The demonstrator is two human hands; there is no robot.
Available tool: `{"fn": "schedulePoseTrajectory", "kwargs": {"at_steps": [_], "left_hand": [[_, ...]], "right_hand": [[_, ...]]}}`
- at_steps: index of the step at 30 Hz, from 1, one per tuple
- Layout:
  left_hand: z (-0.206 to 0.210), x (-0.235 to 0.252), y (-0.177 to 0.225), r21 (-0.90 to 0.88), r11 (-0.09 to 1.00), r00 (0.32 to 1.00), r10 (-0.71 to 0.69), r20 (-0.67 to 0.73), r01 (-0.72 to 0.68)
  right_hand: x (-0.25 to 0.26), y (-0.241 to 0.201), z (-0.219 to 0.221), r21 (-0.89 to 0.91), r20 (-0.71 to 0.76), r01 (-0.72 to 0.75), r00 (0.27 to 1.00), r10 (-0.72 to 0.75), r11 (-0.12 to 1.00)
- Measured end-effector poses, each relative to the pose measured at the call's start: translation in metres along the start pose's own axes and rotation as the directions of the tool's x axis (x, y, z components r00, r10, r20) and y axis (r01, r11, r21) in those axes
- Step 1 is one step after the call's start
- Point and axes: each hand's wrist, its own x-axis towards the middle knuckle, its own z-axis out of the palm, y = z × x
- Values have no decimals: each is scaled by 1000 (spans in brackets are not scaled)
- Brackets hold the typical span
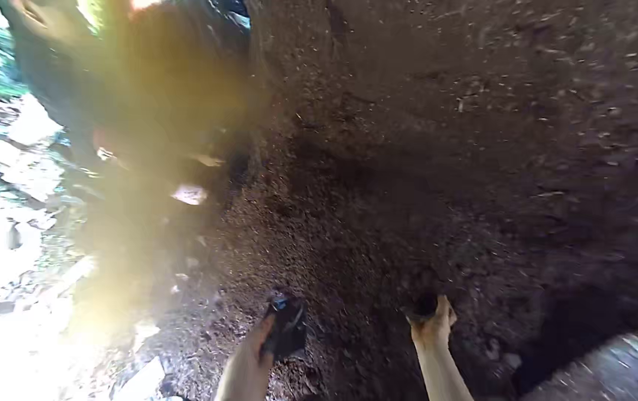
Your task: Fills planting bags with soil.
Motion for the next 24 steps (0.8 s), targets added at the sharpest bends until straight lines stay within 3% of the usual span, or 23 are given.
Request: {"fn": "schedulePoseTrajectory", "kwargs": {"at_steps": [3, 6, 12, 15, 19, 24], "left_hand": [[11, 11, -3, 26, 999, 997, 20, 75, -22], [20, 15, -1, 43, 998, 992, 35, 117, -40], [27, 0, 2, 44, 996, 979, 64, 195, -74], [32, -3, 1, 74, 994, 980, 64, 189, -79], [53, 12, -10, 64, 996, 985, 49, 166, -60], [75, 38, -11, -9, 1000, 981, 21, 193, -19]], "right_hand": [[3, 4, 44, 28, 1, -19, 1000, 19, 999], [20, 5, 72, -53, 2, -11, 1000, 11, 999], [9, 5, 39, -2, 139, -51, 989, 50, 999], [4, 7, 58, -103, 121, -63, 990, 75, 993], [23, -6, 65, -89, 112, -165, 978, 175, 982], [28, -10, 41, -7, 257, -278, 928, 271, 960]]}}
